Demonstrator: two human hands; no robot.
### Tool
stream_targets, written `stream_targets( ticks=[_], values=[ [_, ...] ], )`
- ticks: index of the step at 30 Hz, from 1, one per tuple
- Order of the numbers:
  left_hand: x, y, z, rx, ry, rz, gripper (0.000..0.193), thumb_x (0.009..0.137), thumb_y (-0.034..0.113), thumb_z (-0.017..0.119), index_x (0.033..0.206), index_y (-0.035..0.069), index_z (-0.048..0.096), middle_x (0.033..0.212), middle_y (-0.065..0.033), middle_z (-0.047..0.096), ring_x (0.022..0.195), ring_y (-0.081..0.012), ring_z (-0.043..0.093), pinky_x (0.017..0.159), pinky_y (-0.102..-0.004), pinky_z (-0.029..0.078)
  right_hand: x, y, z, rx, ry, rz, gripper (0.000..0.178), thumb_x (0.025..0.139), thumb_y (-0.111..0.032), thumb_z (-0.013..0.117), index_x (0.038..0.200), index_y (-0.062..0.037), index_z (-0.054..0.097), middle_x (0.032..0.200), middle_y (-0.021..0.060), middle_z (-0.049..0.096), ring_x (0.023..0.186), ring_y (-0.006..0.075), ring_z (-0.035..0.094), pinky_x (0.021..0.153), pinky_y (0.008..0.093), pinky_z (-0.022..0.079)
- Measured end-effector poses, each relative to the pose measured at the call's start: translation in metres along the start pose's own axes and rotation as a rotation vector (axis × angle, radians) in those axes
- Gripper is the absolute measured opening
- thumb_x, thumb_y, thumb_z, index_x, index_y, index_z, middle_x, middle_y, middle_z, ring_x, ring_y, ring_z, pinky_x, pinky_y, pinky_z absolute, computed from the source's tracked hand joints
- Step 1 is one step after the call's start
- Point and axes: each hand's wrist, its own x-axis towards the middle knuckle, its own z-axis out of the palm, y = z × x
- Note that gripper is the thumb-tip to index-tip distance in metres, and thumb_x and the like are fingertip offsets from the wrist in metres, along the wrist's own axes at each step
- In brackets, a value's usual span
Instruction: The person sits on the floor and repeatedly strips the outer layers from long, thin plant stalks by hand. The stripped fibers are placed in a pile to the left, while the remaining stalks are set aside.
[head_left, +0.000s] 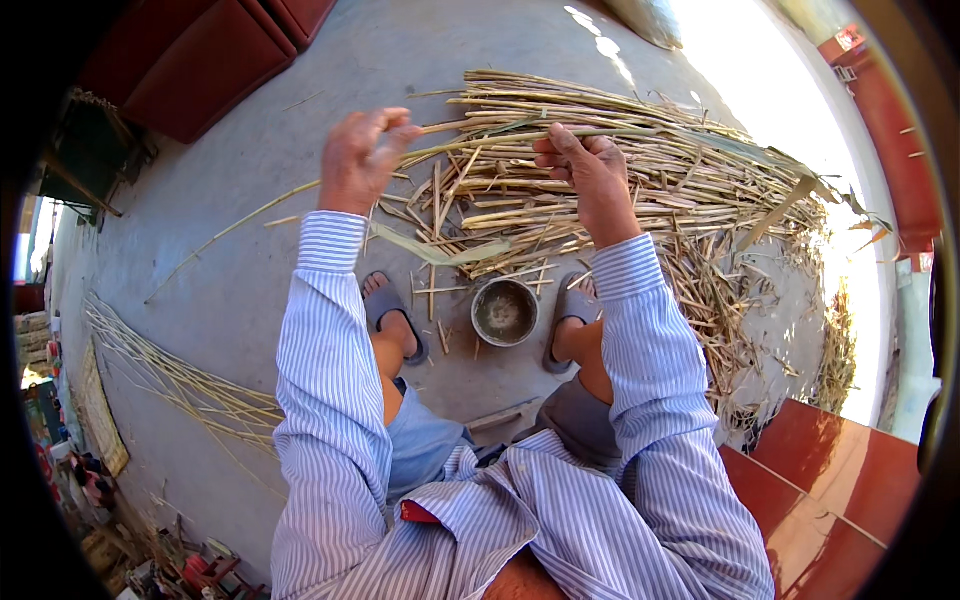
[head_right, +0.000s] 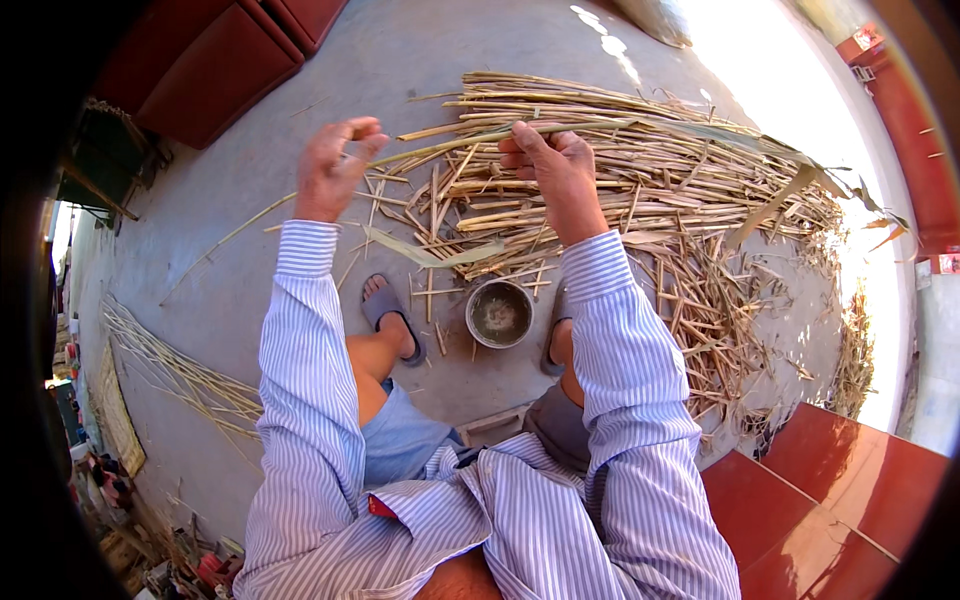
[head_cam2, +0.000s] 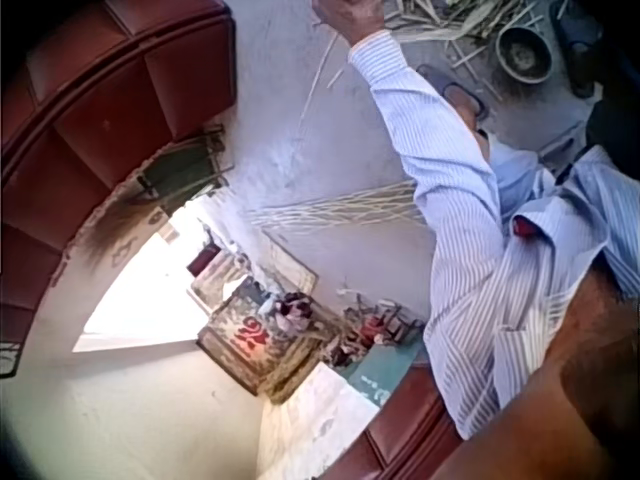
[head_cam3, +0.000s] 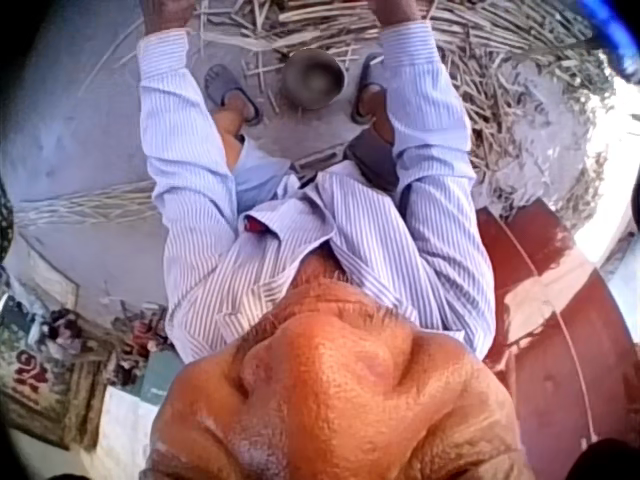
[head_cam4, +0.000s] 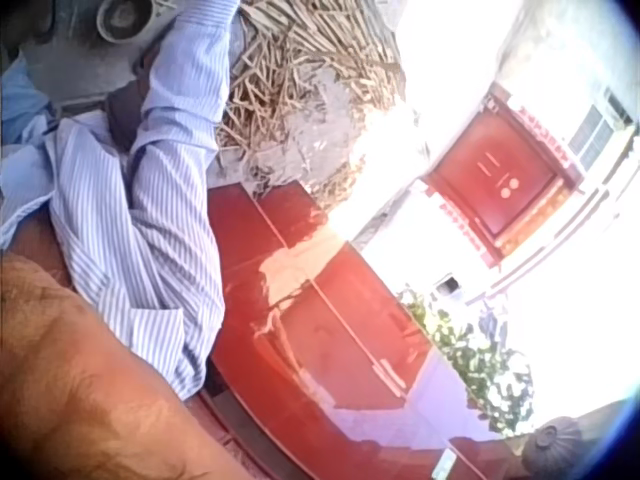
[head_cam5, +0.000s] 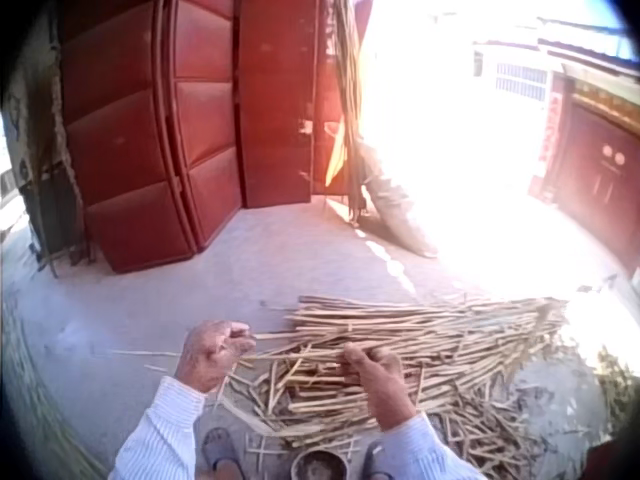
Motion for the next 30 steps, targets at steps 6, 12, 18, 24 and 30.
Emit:
stream_targets(
  ticks=[6,12,18,24,30],
  values=[
    [-0.002,0.042,0.036,-0.049,-0.018,0.174,0.015,0.076,0.017,0.075,0.086,0.007,0.069,0.082,-0.0059,0.069,0.073,-0.0212,0.063,0.066,-0.0343,0.045,-0.004,0.005,0.013,0.049,-0.075,-0.027,0.026,0.089,-0.026,0.068,0.100,-0.0028,0.065,0.089,0.0083,0.069,0.077,0.0131,0.066,0.066,0.0228,0.052],
    [-0.005,-0.004,-0.002,-0.249,-0.255,-0.262,0.011,0.078,0.012,0.073,0.084,0.005,0.069,0.077,-0.0069,0.070,0.067,-0.0163,0.065,0.063,-0.0296,0.048,0.001,-0.006,-0.023,0.209,-0.075,-0.166,0.022,0.089,-0.017,0.068,0.107,-0.0051,0.064,0.101,0.0076,0.069,0.090,0.0158,0.067,0.077,0.0254,0.052],
    [-0.004,0.013,0.000,-0.151,-0.146,0.004,0.016,0.077,0.016,0.075,0.087,0.005,0.070,0.078,-0.0072,0.071,0.072,-0.0190,0.066,0.069,-0.0323,0.047,-0.003,-0.002,-0.023,0.213,-0.061,-0.156,0.025,0.092,-0.020,0.064,0.109,-0.0031,0.062,0.102,0.0093,0.069,0.090,0.0175,0.068,0.075,0.0251,0.052],
    [-0.004,0.058,0.043,-0.105,-0.036,0.103,0.020,0.074,0.016,0.078,0.089,0.004,0.070,0.082,-0.0062,0.069,0.075,-0.0199,0.063,0.070,-0.0312,0.045,-0.017,0.006,0.018,0.273,-0.087,-0.090,0.024,0.093,-0.020,0.062,0.109,-0.0019,0.062,0.100,0.0099,0.069,0.090,0.0191,0.069,0.074,0.0258,0.054],
    [-0.002,0.059,0.047,-0.302,0.016,0.011,0.024,0.072,0.019,0.079,0.089,0.004,0.071,0.085,-0.0079,0.069,0.080,-0.0230,0.062,0.071,-0.0332,0.046,-0.012,0.009,0.013,0.311,-0.042,0.025,0.022,0.094,-0.017,0.059,0.108,-0.0011,0.062,0.100,0.0111,0.069,0.090,0.0205,0.069,0.074,0.0265,0.056]
  ],
)
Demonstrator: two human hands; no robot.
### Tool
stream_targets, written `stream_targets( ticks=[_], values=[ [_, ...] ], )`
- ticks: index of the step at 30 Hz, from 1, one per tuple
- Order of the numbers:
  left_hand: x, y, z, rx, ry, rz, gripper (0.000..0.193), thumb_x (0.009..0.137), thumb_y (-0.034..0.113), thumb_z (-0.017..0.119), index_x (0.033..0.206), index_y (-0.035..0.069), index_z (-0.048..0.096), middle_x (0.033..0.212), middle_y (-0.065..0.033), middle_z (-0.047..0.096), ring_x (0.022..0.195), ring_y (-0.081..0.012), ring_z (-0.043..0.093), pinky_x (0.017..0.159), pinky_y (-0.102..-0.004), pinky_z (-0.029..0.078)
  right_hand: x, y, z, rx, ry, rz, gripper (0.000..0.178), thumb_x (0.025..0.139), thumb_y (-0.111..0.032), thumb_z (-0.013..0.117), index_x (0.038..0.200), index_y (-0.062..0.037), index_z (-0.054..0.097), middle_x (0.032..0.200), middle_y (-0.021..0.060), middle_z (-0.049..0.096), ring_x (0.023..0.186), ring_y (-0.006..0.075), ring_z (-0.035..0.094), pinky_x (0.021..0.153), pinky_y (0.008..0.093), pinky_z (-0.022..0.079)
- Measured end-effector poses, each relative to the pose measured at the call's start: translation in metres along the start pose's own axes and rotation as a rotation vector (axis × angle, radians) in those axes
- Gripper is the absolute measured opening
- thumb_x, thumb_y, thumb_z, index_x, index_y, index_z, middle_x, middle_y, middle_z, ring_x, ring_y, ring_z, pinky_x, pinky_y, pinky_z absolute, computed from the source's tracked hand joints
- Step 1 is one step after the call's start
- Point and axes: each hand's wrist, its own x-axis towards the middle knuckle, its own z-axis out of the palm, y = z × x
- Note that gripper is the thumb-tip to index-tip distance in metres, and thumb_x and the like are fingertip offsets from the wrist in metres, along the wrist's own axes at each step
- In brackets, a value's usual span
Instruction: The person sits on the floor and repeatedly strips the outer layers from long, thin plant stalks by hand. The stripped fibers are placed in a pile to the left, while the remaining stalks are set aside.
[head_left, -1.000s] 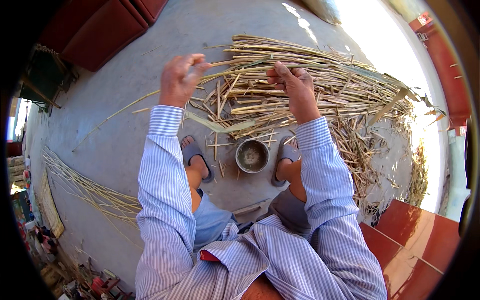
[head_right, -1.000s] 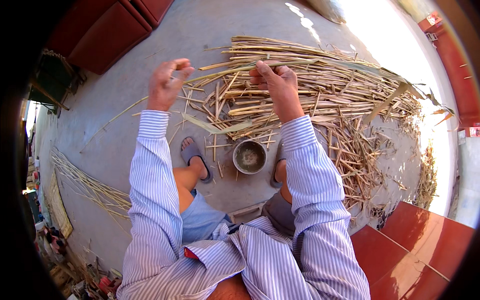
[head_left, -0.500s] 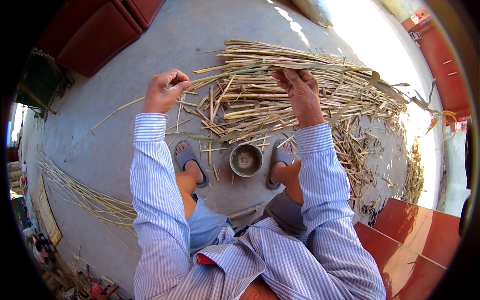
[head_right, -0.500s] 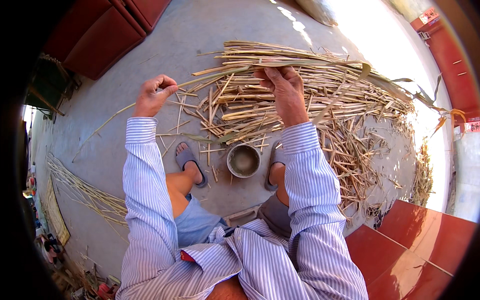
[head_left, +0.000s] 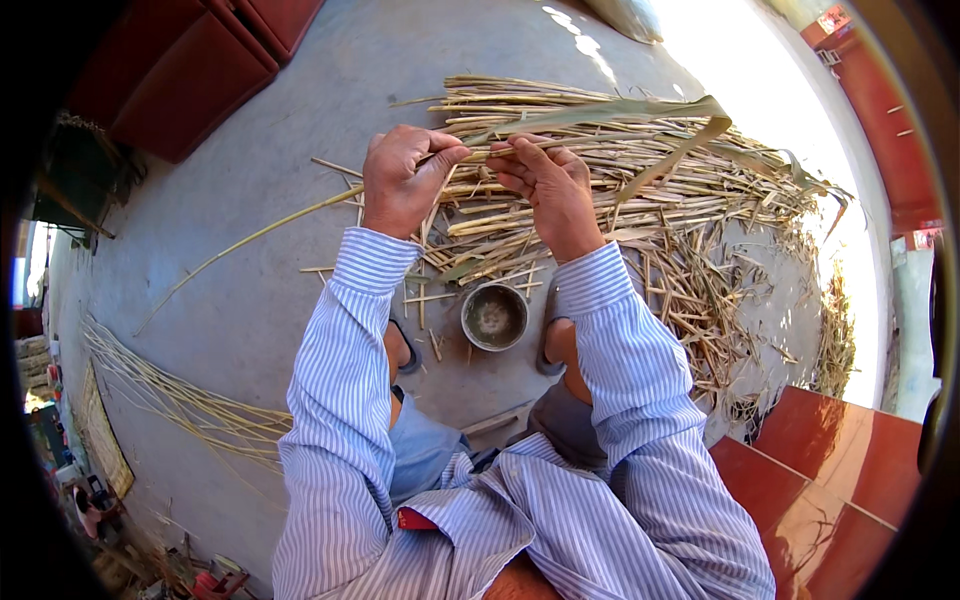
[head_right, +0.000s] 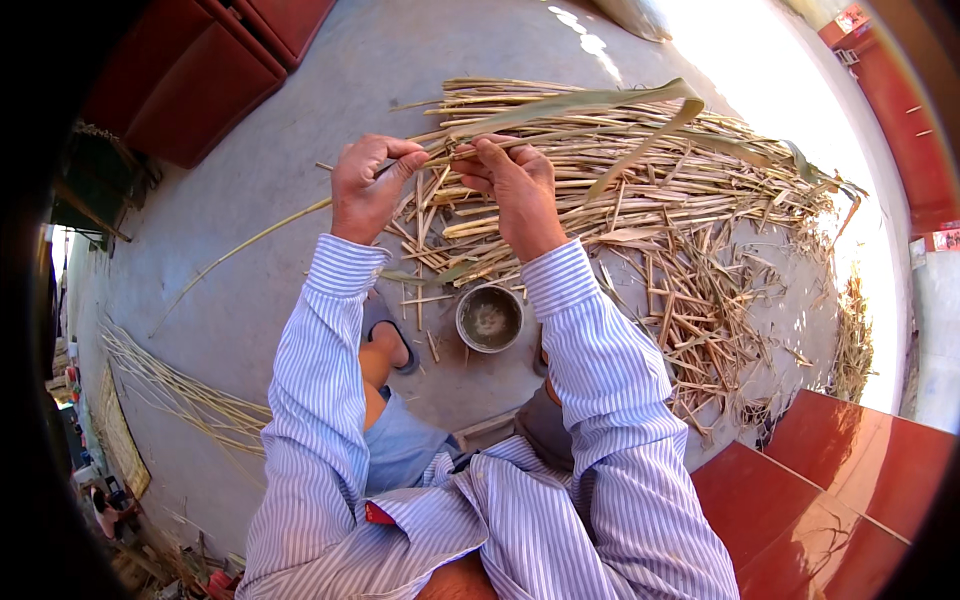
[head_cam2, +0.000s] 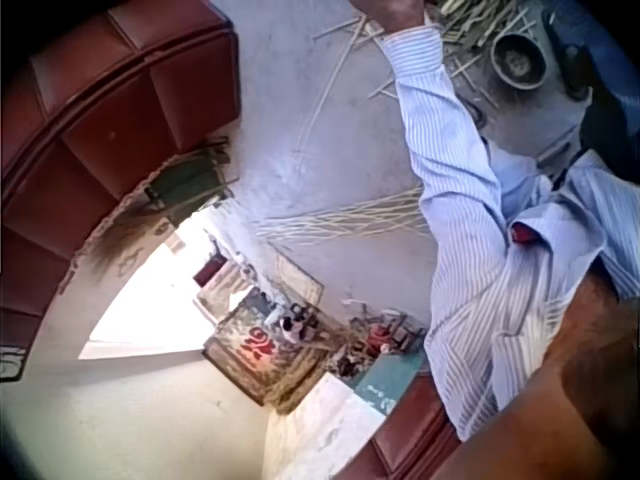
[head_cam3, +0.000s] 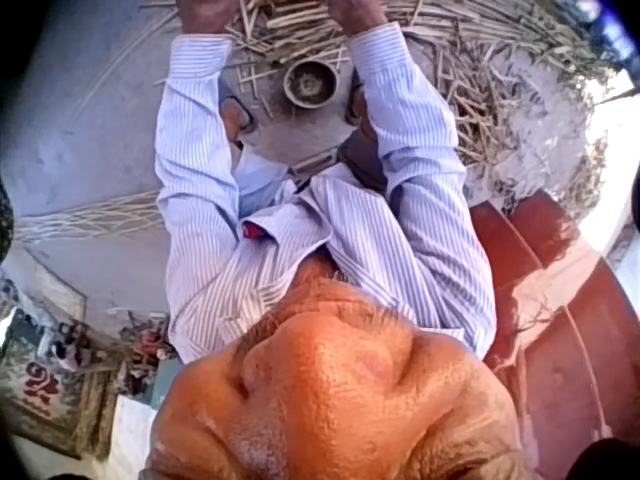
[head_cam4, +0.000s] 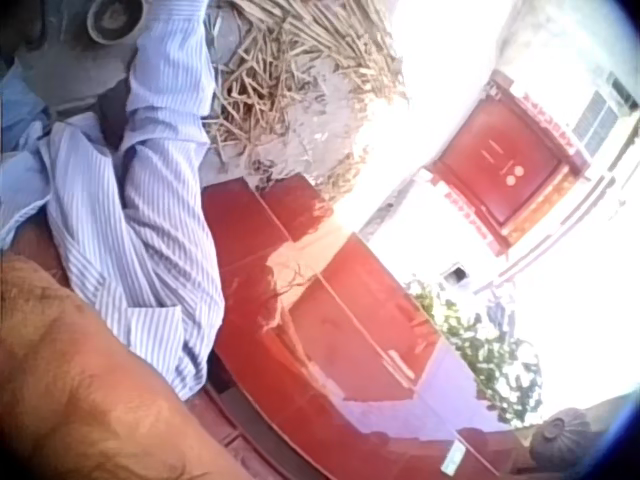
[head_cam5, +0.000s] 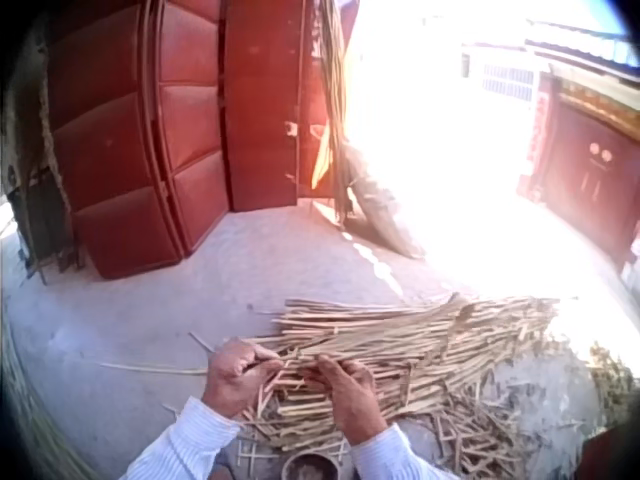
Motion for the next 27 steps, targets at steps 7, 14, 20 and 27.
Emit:
stream_targets(
  ticks=[7,14,20,27],
  values=[
    [-0.007,-0.029,-0.032,0.135,-0.259,-0.167,0.025,0.073,0.019,0.078,0.091,0.002,0.071,0.087,-0.0124,0.070,0.081,-0.0241,0.066,0.074,-0.0353,0.049,0.003,-0.018,-0.021,-0.014,0.099,-0.132,0.020,0.095,-0.015,0.057,0.104,0.0026,0.060,0.097,0.0130,0.069,0.085,0.0204,0.069,0.069,0.0249,0.056],
    [-0.013,-0.039,-0.038,-0.404,-0.031,-0.503,0.024,0.081,0.018,0.076,0.091,-0.002,0.068,0.080,-0.0061,0.069,0.072,-0.0113,0.062,0.068,-0.0258,0.050,0.005,-0.026,-0.031,-0.056,0.140,-0.120,0.021,0.095,-0.017,0.059,0.101,0.0025,0.060,0.094,0.0139,0.069,0.081,0.0211,0.069,0.069,0.0252,0.056],
    [-0.004,-0.082,-0.083,-0.317,0.396,-0.594,0.027,0.082,0.024,0.075,0.095,0.002,0.066,0.078,-0.0061,0.068,0.072,-0.0134,0.062,0.075,-0.0275,0.048,0.009,-0.032,-0.049,-0.142,0.145,-0.005,0.026,0.094,-0.019,0.061,0.106,0.0040,0.059,0.093,0.0131,0.068,0.084,0.0202,0.069,0.068,0.0229,0.057],
    [-0.005,-0.036,-0.039,0.534,0.035,0.151,0.030,0.084,0.037,0.067,0.090,0.008,0.068,0.080,-0.0074,0.068,0.079,-0.0267,0.061,0.070,-0.0394,0.041,0.003,-0.010,-0.017,-0.247,-0.142,0.073,0.031,0.093,-0.025,0.061,0.106,0.0038,0.059,0.093,0.0121,0.068,0.085,0.0190,0.068,0.076,0.0286,0.056]
  ],
)
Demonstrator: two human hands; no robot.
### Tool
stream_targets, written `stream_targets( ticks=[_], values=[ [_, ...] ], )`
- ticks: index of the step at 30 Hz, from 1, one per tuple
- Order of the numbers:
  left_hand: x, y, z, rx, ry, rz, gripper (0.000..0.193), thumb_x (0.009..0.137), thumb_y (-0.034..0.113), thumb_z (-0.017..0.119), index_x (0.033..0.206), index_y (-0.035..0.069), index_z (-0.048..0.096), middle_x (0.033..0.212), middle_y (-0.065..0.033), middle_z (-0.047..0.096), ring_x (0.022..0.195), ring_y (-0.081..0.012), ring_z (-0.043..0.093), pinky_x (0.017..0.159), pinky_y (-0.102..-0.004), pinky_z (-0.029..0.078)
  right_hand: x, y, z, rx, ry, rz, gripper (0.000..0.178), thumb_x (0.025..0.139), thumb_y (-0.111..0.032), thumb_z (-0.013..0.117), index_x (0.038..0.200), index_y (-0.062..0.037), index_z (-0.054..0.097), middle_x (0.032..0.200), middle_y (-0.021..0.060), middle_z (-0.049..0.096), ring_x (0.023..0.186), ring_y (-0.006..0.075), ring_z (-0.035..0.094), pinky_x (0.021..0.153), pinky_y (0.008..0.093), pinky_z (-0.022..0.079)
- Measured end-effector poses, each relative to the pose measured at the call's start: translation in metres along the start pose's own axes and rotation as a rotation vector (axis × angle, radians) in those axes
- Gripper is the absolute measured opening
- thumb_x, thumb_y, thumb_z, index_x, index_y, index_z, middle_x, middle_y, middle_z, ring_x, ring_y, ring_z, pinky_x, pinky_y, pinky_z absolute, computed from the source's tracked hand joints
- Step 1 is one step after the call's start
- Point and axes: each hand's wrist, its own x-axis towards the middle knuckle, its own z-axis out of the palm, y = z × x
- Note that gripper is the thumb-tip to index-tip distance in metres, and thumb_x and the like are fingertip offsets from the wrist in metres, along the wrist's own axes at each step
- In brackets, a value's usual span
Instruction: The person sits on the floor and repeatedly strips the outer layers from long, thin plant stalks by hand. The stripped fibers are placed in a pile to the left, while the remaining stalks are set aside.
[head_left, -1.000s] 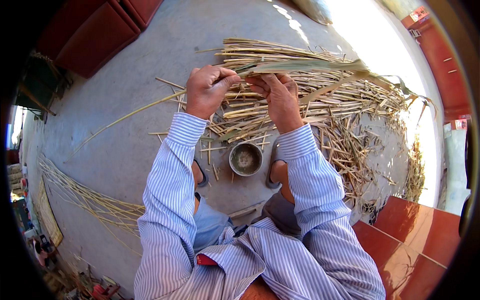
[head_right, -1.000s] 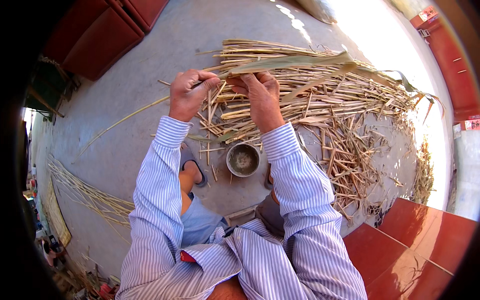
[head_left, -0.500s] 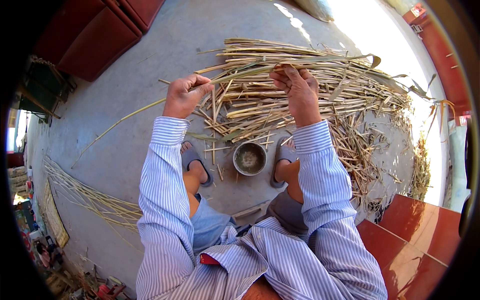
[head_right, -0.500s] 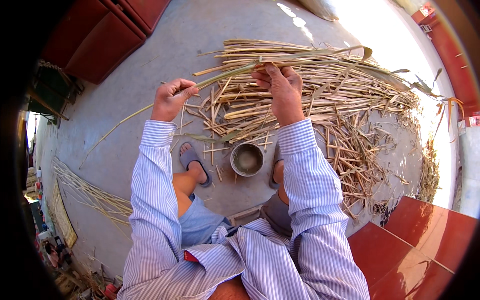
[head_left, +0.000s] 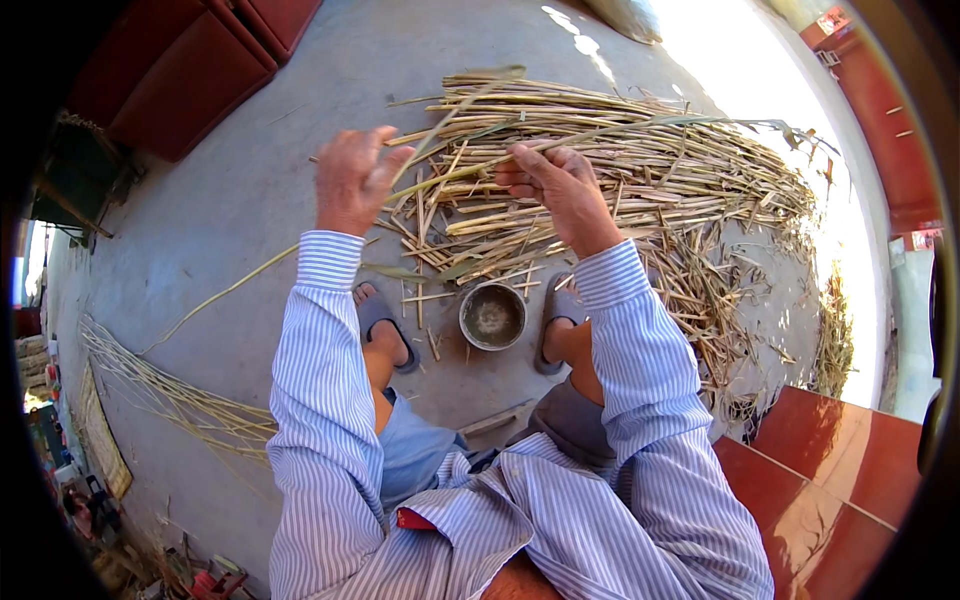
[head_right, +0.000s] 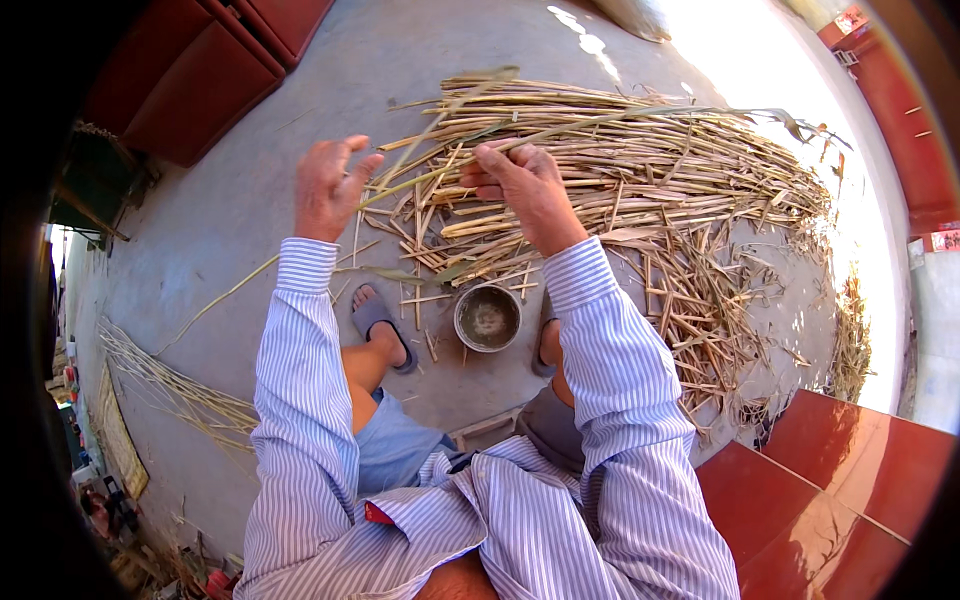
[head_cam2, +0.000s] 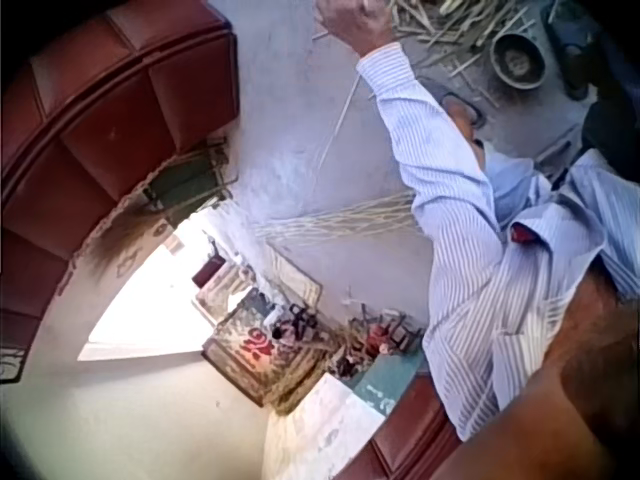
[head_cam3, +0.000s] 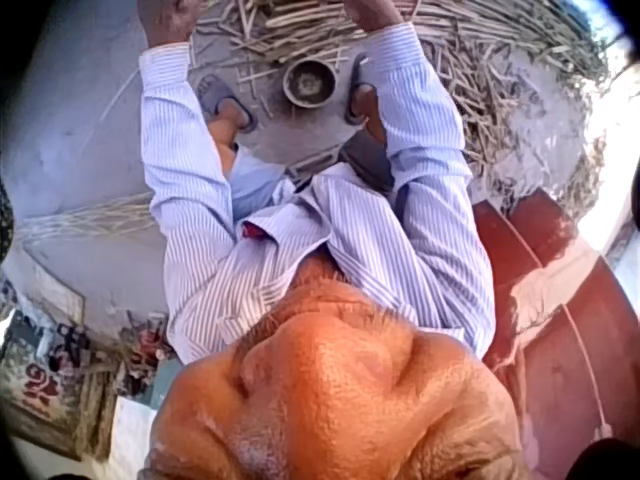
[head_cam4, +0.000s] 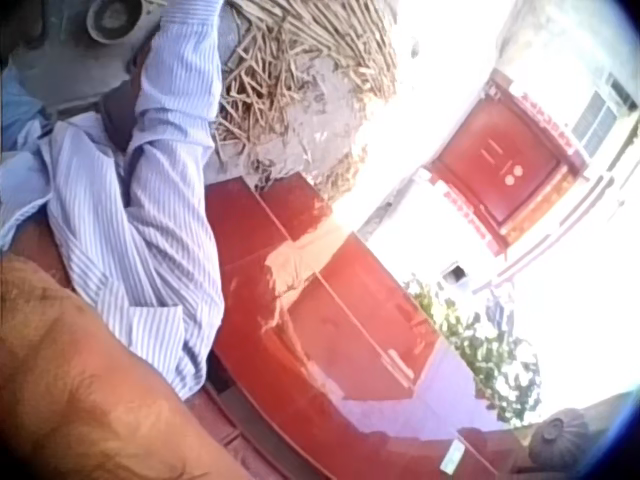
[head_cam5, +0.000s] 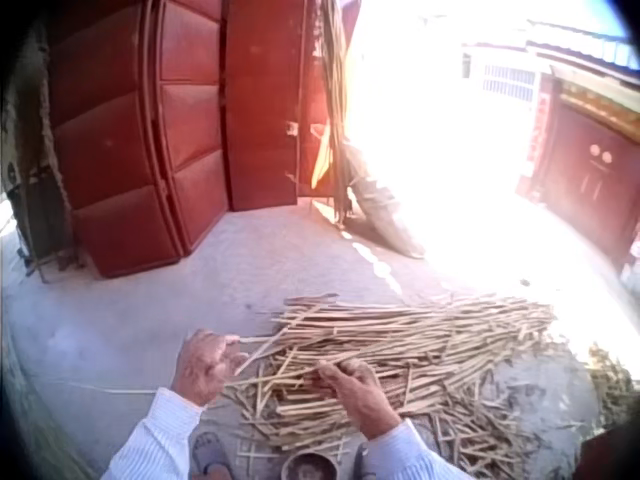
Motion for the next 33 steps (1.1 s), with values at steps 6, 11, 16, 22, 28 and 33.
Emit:
stream_targets(
  ticks=[6,11,16,22,28,33],
  values=[
    [0.003,0.034,-0.004,-0.289,-0.424,-0.181,0.022,0.082,0.027,0.069,0.084,0.005,0.070,0.078,-0.0083,0.068,0.072,-0.0220,0.064,0.076,-0.0357,0.045,0.004,-0.005,0.001,0.012,0.090,-0.055,0.026,0.094,-0.022,0.060,0.103,0.0020,0.060,0.093,0.0120,0.068,0.083,0.0195,0.068,0.075,0.0285,0.056],
    [-0.012,-0.007,-0.017,-0.317,-0.639,-0.403,0.019,0.081,0.020,0.070,0.084,0.002,0.068,0.076,-0.0099,0.068,0.067,-0.0192,0.063,0.068,-0.0320,0.048,0.006,-0.018,-0.050,0.105,0.234,-0.169,0.022,0.094,-0.022,0.062,0.102,-0.0017,0.060,0.092,0.0080,0.068,0.083,0.0136,0.067,0.068,0.0204,0.054],
    [-0.020,0.031,0.010,-0.738,-0.328,-0.254,0.021,0.080,0.020,0.073,0.086,0.000,0.067,0.076,-0.0100,0.068,0.064,-0.0167,0.063,0.064,-0.0313,0.050,0.002,-0.011,-0.020,0.019,0.105,-0.129,0.023,0.093,-0.023,0.063,0.103,-0.0031,0.060,0.092,0.0069,0.068,0.085,0.0149,0.067,0.071,0.0221,0.054],
    [-0.001,0.069,0.011,-0.732,-0.137,-0.355,0.016,0.085,0.018,0.070,0.090,0.003,0.068,0.081,-0.0094,0.070,0.070,-0.0177,0.067,0.061,-0.0286,0.051,-0.003,-0.016,-0.007,0.075,-0.085,-0.205,0.024,0.092,-0.020,0.064,0.108,-0.0025,0.060,0.104,0.0100,0.067,0.091,0.0188,0.068,0.080,0.0272,0.055],
    [-0.001,0.066,0.015,-0.526,-0.104,-0.166,0.019,0.082,0.019,0.072,0.090,0.003,0.069,0.082,-0.0093,0.071,0.069,-0.0185,0.067,0.061,-0.0287,0.051,0.000,-0.010,-0.011,0.117,-0.077,-0.232,0.024,0.092,-0.015,0.061,0.111,-0.0013,0.058,0.103,0.0108,0.068,0.093,0.0205,0.068,0.081,0.0279,0.056],
    [-0.005,0.071,0.022,-0.844,-0.172,-0.434,0.019,0.080,0.014,0.076,0.090,0.000,0.069,0.081,-0.0081,0.071,0.071,-0.0136,0.066,0.063,-0.0261,0.051,-0.003,-0.009,-0.003,0.111,-0.071,-0.263,0.018,0.095,-0.011,0.053,0.109,0.0003,0.058,0.104,0.0153,0.067,0.094,0.0227,0.068,0.083,0.0315,0.057]
  ],
)
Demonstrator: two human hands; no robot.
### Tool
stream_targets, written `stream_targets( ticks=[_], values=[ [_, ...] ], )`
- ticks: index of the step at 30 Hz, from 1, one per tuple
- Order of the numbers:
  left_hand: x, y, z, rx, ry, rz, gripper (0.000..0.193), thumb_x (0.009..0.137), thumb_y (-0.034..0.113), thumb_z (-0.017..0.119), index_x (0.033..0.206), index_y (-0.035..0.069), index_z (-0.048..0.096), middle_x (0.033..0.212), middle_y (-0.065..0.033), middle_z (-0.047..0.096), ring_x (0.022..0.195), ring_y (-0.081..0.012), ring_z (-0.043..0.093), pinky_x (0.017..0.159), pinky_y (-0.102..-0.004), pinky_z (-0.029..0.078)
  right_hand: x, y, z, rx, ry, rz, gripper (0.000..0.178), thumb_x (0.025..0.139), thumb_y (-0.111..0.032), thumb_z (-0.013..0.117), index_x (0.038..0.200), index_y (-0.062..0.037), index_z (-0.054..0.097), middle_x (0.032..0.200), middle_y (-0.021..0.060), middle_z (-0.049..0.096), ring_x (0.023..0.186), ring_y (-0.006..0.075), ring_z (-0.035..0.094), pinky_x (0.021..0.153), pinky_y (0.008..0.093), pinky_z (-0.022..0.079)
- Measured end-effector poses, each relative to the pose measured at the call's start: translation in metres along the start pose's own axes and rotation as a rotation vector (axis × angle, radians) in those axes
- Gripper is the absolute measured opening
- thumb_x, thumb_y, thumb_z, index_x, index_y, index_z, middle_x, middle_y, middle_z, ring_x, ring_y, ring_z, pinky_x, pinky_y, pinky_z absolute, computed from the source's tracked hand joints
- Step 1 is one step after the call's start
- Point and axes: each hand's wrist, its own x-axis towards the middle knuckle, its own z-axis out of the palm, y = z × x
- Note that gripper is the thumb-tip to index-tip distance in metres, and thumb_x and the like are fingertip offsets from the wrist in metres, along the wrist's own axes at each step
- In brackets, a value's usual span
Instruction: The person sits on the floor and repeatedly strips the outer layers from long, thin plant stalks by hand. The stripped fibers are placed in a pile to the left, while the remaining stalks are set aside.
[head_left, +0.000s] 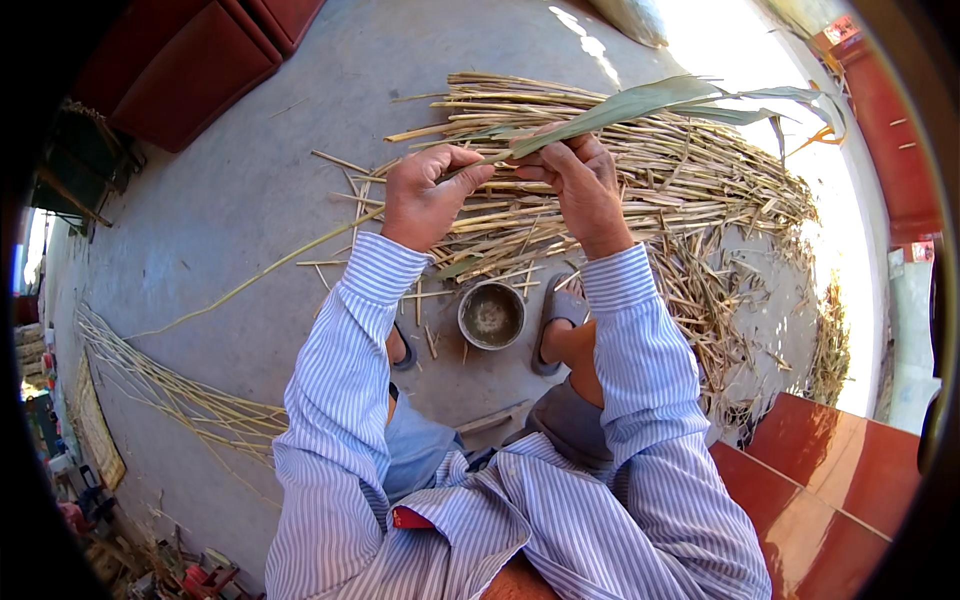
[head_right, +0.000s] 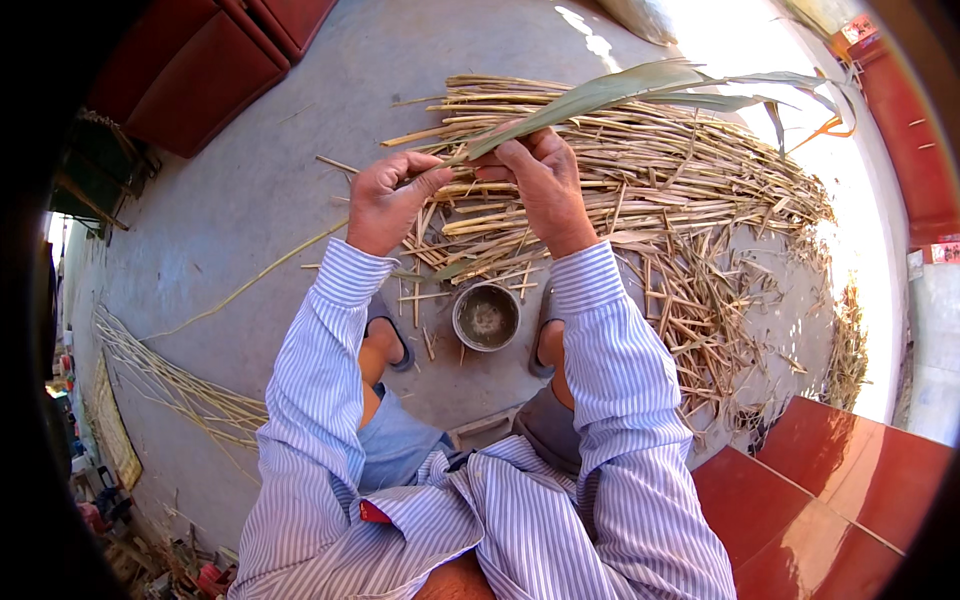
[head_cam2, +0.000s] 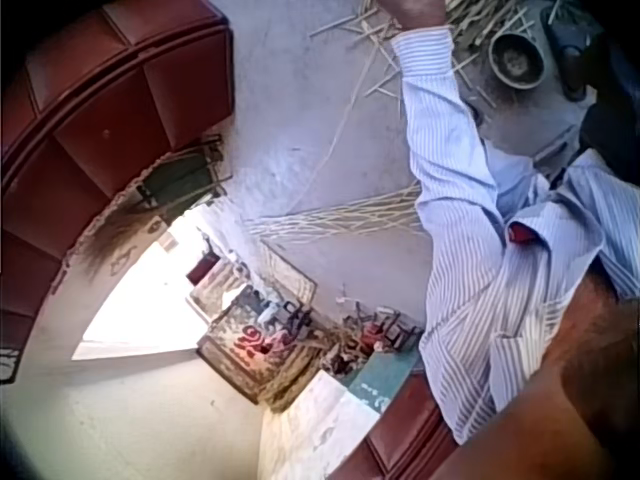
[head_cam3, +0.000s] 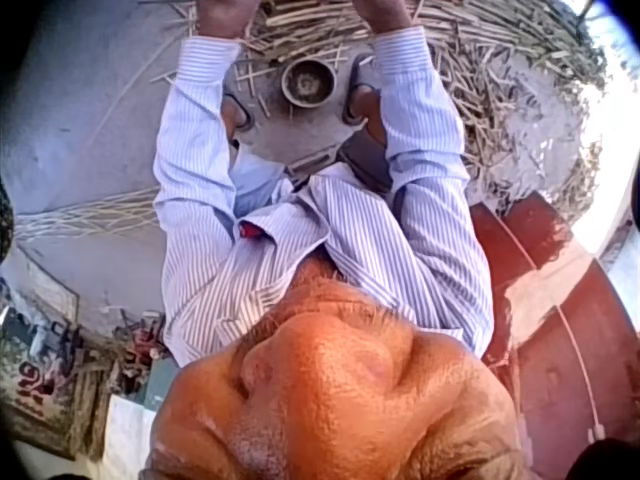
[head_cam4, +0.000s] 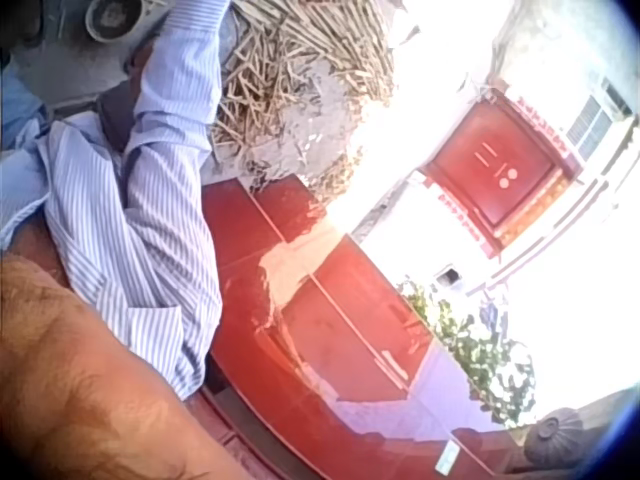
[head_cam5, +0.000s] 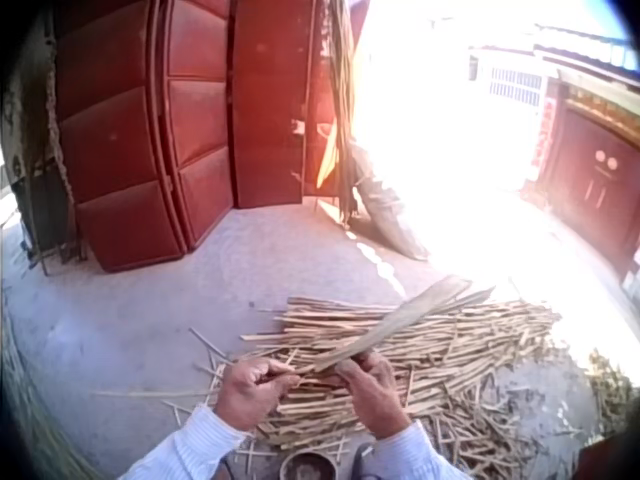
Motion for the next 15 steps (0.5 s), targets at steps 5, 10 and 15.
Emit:
stream_targets(
  ticks=[5,10,15],
  values=[
    [-0.005,-0.009,0.001,-0.145,-0.017,-0.146,0.018,0.081,0.011,0.076,0.090,-0.002,0.068,0.081,-0.0061,0.070,0.072,-0.0113,0.065,0.064,-0.0236,0.052,0.002,-0.001,0.006,-0.075,-0.014,0.042,0.016,0.095,-0.009,0.051,0.104,0.0010,0.058,0.100,0.0149,0.067,0.090,0.0218,0.068,0.081,0.0313,0.058],
    [0.004,0.006,-0.018,-0.421,0.174,-0.333,0.024,0.085,0.015,0.073,0.095,-0.004,0.063,0.082,-0.0086,0.069,0.073,-0.0116,0.063,0.069,-0.0209,0.052,0.001,-0.001,-0.008,-0.121,-0.006,0.043,0.010,0.093,-0.010,0.053,0.095,-0.0005,0.056,0.096,0.0137,0.067,0.088,0.0215,0.068,0.080,0.0303,0.058],
    [0.016,-0.024,-0.042,-0.257,0.153,-0.276,0.026,0.087,0.021,0.072,0.093,-0.002,0.063,0.080,-0.0070,0.068,0.068,-0.0085,0.059,0.063,-0.0193,0.048,0.000,-0.012,-0.021,-0.087,0.043,0.060,0.008,0.093,-0.010,0.053,0.095,-0.0027,0.056,0.097,0.0130,0.067,0.089,0.0198,0.067,0.079,0.0308,0.058]
  ],
)
